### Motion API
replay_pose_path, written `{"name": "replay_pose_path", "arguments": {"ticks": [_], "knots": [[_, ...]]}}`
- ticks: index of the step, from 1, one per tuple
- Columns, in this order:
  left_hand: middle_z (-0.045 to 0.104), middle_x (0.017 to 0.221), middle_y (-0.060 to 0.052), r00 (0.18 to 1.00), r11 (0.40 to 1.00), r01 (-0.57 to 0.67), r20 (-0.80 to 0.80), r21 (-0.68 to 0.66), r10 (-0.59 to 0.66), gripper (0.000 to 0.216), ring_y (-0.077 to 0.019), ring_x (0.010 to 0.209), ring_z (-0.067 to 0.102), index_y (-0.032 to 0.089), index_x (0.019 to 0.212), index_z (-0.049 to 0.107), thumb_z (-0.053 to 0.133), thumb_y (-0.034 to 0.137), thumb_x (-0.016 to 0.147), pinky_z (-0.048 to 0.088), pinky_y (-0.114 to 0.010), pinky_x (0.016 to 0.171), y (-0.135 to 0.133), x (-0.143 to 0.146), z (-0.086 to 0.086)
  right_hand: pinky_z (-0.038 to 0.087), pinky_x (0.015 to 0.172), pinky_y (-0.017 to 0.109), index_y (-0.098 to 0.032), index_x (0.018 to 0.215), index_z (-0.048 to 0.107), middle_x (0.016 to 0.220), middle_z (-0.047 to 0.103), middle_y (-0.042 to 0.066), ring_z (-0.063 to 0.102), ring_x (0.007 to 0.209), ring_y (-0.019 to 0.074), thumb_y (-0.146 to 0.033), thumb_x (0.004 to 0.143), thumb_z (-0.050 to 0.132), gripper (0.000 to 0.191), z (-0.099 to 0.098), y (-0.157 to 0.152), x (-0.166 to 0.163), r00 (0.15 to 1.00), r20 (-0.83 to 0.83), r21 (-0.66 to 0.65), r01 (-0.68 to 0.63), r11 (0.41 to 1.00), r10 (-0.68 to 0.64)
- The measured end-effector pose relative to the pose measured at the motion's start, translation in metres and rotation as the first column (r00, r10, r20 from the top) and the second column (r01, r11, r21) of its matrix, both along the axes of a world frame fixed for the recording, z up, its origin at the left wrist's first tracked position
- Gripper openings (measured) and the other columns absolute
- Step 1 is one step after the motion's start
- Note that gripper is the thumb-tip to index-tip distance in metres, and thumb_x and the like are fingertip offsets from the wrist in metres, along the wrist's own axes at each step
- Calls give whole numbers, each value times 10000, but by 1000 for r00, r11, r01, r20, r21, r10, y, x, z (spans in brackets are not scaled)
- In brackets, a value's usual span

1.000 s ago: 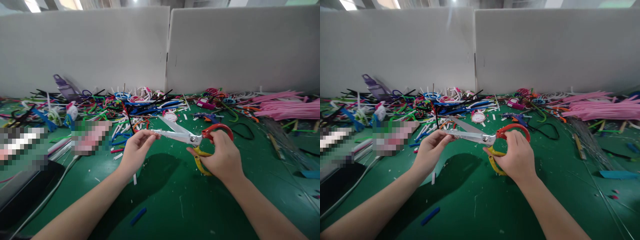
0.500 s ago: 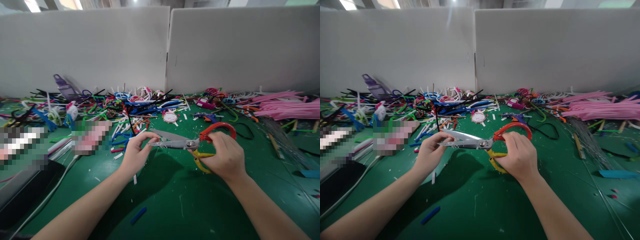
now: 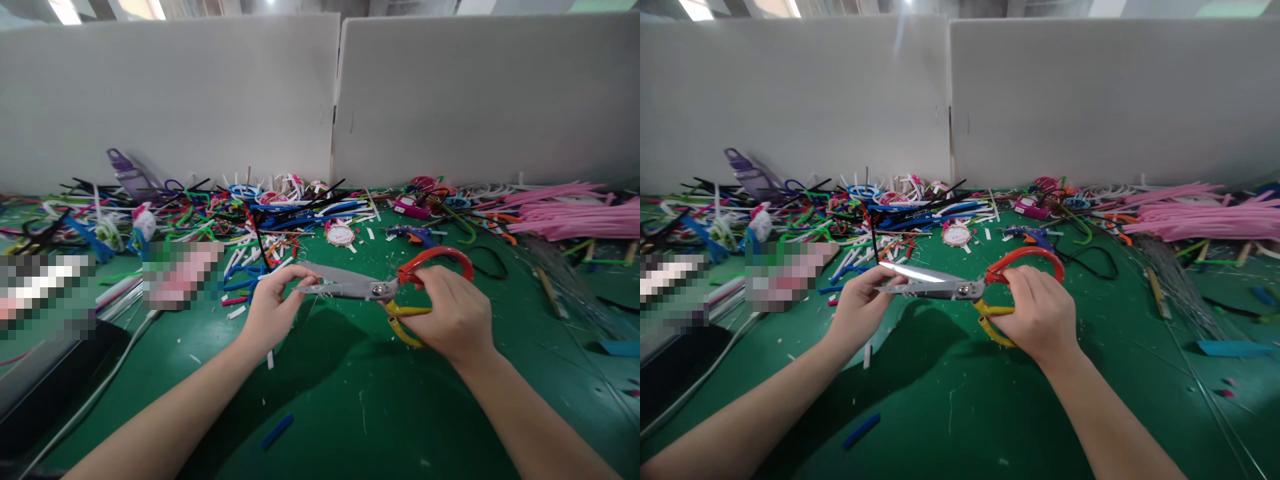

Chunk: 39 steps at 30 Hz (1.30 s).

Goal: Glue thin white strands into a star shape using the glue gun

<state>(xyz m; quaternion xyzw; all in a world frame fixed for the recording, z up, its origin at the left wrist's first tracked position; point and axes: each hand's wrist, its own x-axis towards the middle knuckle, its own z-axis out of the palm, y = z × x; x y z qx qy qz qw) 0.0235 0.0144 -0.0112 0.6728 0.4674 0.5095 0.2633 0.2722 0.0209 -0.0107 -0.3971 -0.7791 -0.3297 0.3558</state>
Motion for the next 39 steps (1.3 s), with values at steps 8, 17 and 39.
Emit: {"name": "replay_pose_path", "arguments": {"ticks": [8, 17, 39], "knots": [[671, 781, -6, 999, 1000, -6, -43, -17, 5, 120, -149, 748, 610, 183, 783, 609, 502, 207, 830, 470, -253, 667, -2, 0, 1, 420, 563, 267, -110, 853, 565, 674, 600, 54, 556, 628, 159, -310, 684, 618, 268, -1, -1, 2, 1000, 9, 4, 2, 1000, -2], [669, 801, -13, 999, 1000, 9, -52, -9, -9, 119, -160, 758, 610, 195, 806, 619, 502, 210, 823, 472, -273, 684, -1, -2, 1, 406, 539, 260, -136, 844, 573, 650, 605, 42, 546, 589, 144, -236, 725, 535, 160, -1, -1, 5, 1000, 20, 14, 8, 1000, -8], [582, 1023, -54, 979, 983, 184, 96, -20, -182, 110, -175, 1079, 511, 196, 839, 573, 477, 247, 859, 383, -359, 937, 7, -3, -2, 405, 529, 262, -175, 824, 479, 714, 487, 21, 484, 627, 145, -391, 758, 588, 251, -8, 8, 8, 970, -234, -292, -7, 956, -64]]}}
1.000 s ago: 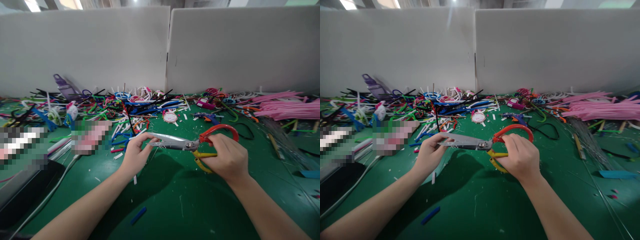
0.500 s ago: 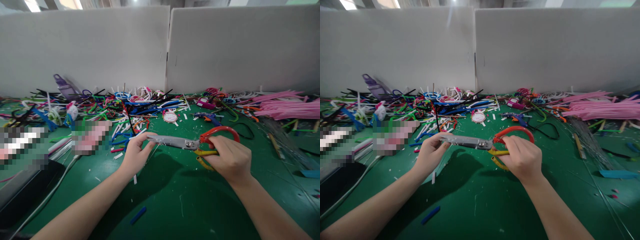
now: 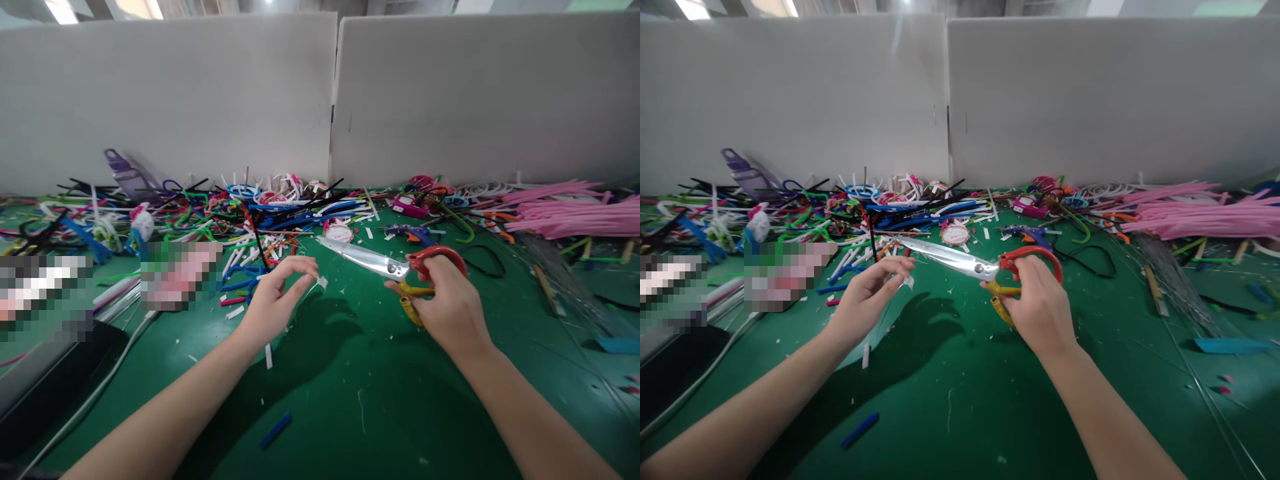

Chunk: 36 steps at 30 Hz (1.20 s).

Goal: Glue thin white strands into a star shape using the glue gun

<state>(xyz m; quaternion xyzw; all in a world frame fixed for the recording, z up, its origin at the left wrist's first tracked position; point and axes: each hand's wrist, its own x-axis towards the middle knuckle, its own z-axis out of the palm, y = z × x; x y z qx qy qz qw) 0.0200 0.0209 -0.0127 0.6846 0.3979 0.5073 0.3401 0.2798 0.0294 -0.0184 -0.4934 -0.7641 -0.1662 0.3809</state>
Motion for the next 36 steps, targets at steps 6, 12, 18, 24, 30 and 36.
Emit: {"name": "replay_pose_path", "arguments": {"ticks": [6, 12, 18, 24, 30, 36], "knots": [[611, 996, -51, 995, 994, 87, 55, -67, -83, 124, -181, 1041, 541, 199, 848, 593, 494, 273, 848, 398, -387, 923, 5, -5, -1, 424, 606, 308, -188, 912, 428, 789, 457, 33, 473, 711, 180, -541, 728, 564, 421, 1, 2, -3, 996, -39, -112, -88, 990, 84], [629, 928, -50, 980, 979, 178, 114, -104, -166, 119, -164, 898, 587, 197, 852, 611, 513, 262, 834, 459, -339, 812, 6, -9, -4, 406, 632, 321, -172, 871, 447, 743, 477, 46, 467, 703, 195, -555, 711, 560, 430, 6, -2, -3, 985, 146, 38, -101, 994, 95], [622, 913, -77, 949, 944, 294, 161, -147, -271, 99, -213, 914, 586, 183, 768, 609, 564, 271, 774, 466, -393, 824, 1, -6, 4, 385, 572, 293, -174, 811, 484, 684, 522, 57, 489, 661, 183, -436, 748, 543, 276, 9, -7, -4, 968, 221, 205, -169, 964, 122], [621, 923, -74, 926, 917, 369, 149, -155, -347, 85, -206, 916, 577, 199, 781, 620, 570, 265, 766, 465, -383, 820, 1, -9, 3, 407, 573, 295, -170, 824, 497, 688, 553, 67, 522, 673, 188, -343, 732, 552, 203, 10, -9, -5, 964, 235, 230, -178, 957, 123], [610, 923, -63, 910, 899, 411, 132, -154, -394, 107, -202, 929, 567, 211, 803, 642, 561, 182, 740, 455, -385, 832, 0, -9, 4, 436, 588, 296, -156, 848, 508, 714, 585, 83, 546, 672, 187, -290, 705, 570, 205, 8, -8, -4, 961, 251, 270, -187, 945, 118], [607, 912, -55, 920, 895, 391, 124, -216, -372, 126, -186, 903, 572, 206, 764, 652, 551, 148, 714, 452, -366, 839, -1, -8, 8, 444, 568, 272, -161, 831, 522, 657, 595, 59, 556, 624, 163, -252, 717, 565, 152, 14, -11, -4, 953, 278, 332, -214, 919, 122]]}}
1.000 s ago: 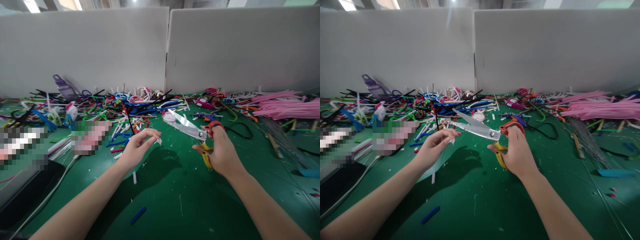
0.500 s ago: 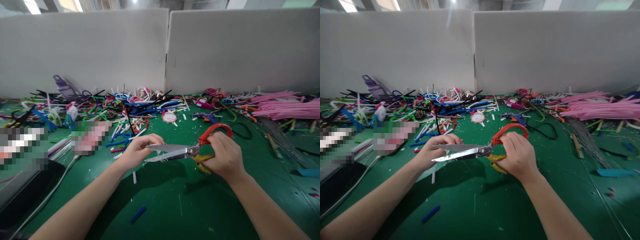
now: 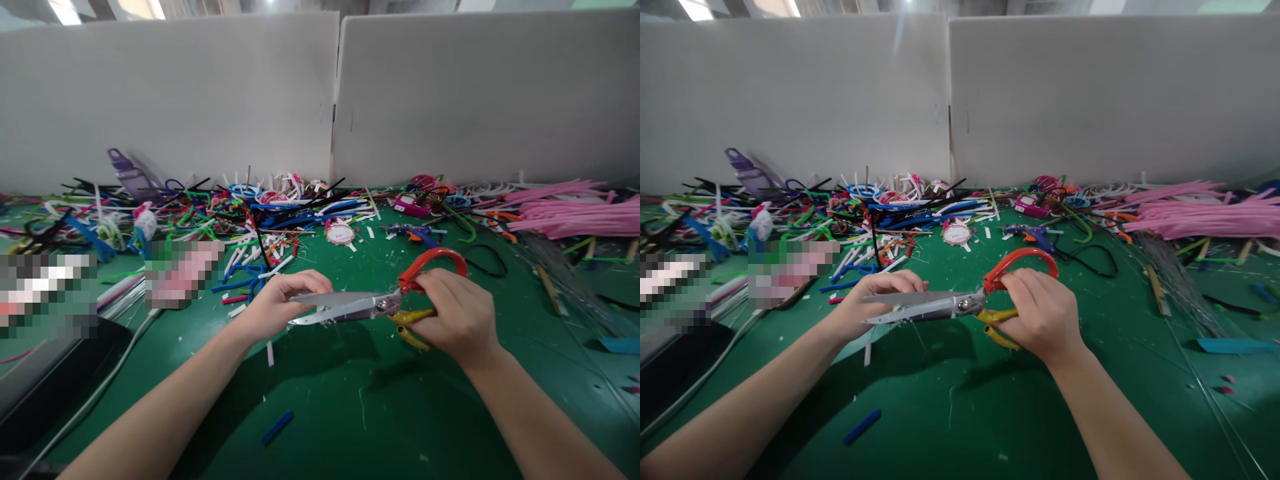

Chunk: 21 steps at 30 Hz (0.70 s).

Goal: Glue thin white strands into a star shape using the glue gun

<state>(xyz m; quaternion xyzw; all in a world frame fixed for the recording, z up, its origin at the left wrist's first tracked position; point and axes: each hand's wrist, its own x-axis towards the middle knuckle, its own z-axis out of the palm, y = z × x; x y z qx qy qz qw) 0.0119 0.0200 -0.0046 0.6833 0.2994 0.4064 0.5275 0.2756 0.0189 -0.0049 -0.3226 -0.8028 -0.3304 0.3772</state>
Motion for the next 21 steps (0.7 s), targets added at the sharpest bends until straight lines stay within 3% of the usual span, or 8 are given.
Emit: {"name": "replay_pose_path", "arguments": {"ticks": [13, 17, 21], "knots": [[605, 906, -60, 998, 1000, 21, 62, -21, -19, 76, -180, 883, 566, 160, 794, 641, 613, 226, 768, 434, -327, 789, 3, -1, -7, 395, 512, 257, -168, 659, 509, 546, 553, 16, 517, 518, 130, -182, 703, 570, 76, 1, -2, 3, 1000, -26, 11, 12, 1000, -12], [622, 880, -54, 1000, 1000, -22, 9, -3, 22, 107, -150, 813, 571, 159, 803, 645, 589, 250, 795, 439, -288, 744, 4, -2, -7, 349, 469, 247, -174, 635, 493, 508, 494, -8, 445, 467, 110, -154, 701, 549, 89, 0, -1, 1, 993, -88, 4, 77, 997, -76], [628, 866, -51, 999, 1000, -14, 35, -4, 14, 122, -161, 851, 584, 165, 825, 649, 565, 254, 821, 438, -317, 794, 4, -1, -7, 334, 458, 232, -169, 669, 496, 523, 466, -15, 437, 476, 104, -185, 713, 552, 73, -3, 1, 1, 977, -124, -65, 165, 984, -172]]}}
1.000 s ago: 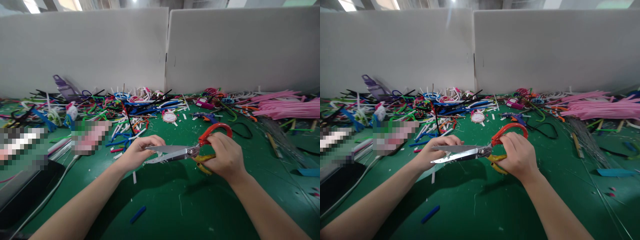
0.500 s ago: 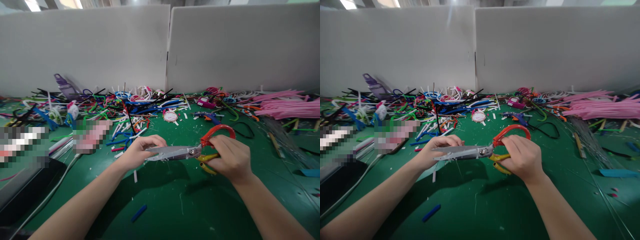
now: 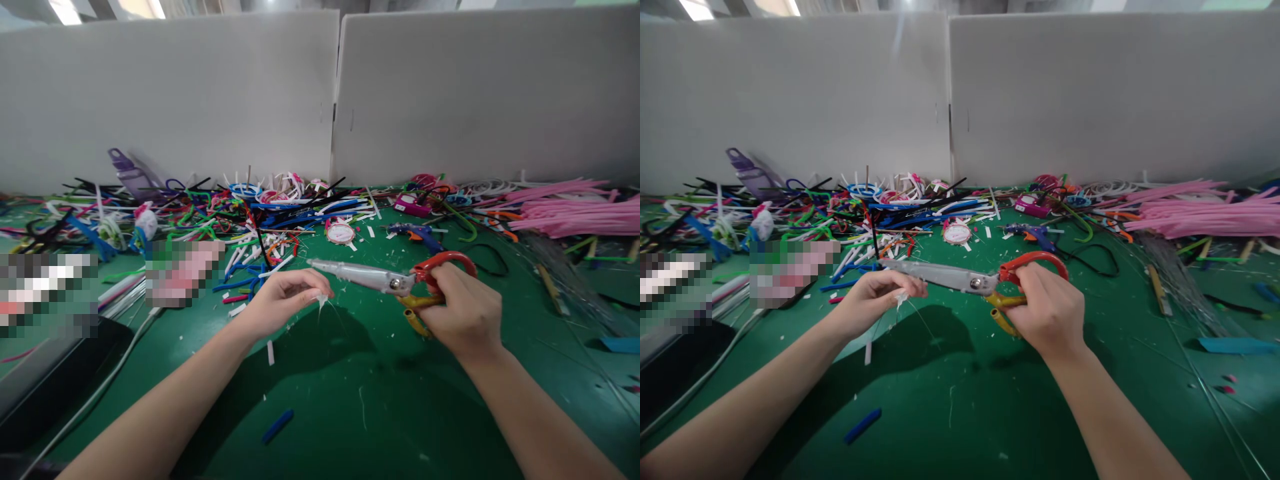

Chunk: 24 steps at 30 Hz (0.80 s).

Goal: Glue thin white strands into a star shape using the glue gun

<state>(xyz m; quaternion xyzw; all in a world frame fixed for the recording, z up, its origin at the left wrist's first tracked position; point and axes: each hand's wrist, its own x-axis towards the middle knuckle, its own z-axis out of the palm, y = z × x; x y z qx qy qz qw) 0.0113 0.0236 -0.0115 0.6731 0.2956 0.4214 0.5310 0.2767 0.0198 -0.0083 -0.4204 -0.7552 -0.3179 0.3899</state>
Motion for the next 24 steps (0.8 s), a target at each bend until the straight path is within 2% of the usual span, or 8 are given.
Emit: {"name": "replay_pose_path", "arguments": {"ticks": [5, 8, 11, 14, 18, 21, 24], "knots": [[608, 866, -35, 999, 1000, 7, 49, 14, -8, 100, -152, 858, 578, 178, 822, 645, 558, 227, 828, 423, -337, 835, 0, 1, -1, 374, 487, 223, -172, 762, 485, 641, 517, 1, 510, 572, 121, -370, 706, 622, 248, -6, 3, 1, 993, -98, -191, 43, 981, -63], [610, 864, -33, 998, 1000, 9, 58, 15, -10, 98, -148, 853, 579, 183, 821, 649, 556, 213, 829, 422, -337, 836, 0, 1, -2, 405, 521, 253, -177, 828, 471, 713, 524, 25, 528, 643, 156, -515, 706, 601, 382, -6, 4, 0, 986, -155, -341, -2, 940, -55], [617, 861, -31, 997, 1000, 9, 73, 19, -11, 99, -145, 844, 582, 192, 820, 662, 566, 218, 822, 427, -327, 820, 0, 1, -3, 434, 585, 307, -173, 903, 454, 809, 530, 72, 529, 739, 203, -601, 718, 535, 473, -4, 5, -2, 985, -175, -429, -76, 900, 0], [630, 854, -34, 996, 1000, -7, 87, 23, 5, 99, -148, 833, 588, 198, 816, 677, 591, 245, 804, 434, -326, 809, 1, 0, -4, 431, 599, 319, -181, 872, 441, 782, 508, 64, 508, 722, 202, -621, 714, 521, 474, -3, 5, -2, 989, -143, -429, -84, 899, 24], [654, 849, -51, 998, 999, -51, 47, -10, 51, 120, -149, 806, 592, 186, 801, 693, 625, 282, 773, 447, -295, 754, 1, -1, -6, 393, 538, 283, -191, 789, 432, 697, 463, 31, 467, 639, 169, -619, 691, 548, 454, -5, 5, -3, 996, -64, -328, -86, 941, 68], [648, 816, -49, 994, 996, -57, 87, -71, 63, 140, -140, 736, 579, 176, 775, 693, 654, 306, 745, 437, -263, 662, 1, -1, -7, 392, 540, 275, -184, 781, 441, 697, 476, 34, 468, 641, 162, -595, 687, 568, 440, -7, 5, -4, 991, -41, -244, -136, 960, 130], [598, 701, -29, 994, 994, -9, 104, -113, 20, 189, -107, 614, 523, 150, 739, 682, 652, 336, 745, 384, -228, 552, -1, 0, -6, 398, 550, 272, -174, 794, 455, 700, 484, 35, 472, 648, 158, -575, 674, 594, 441, -10, 4, -6, 986, -30, -232, -167, 958, 164]]}}
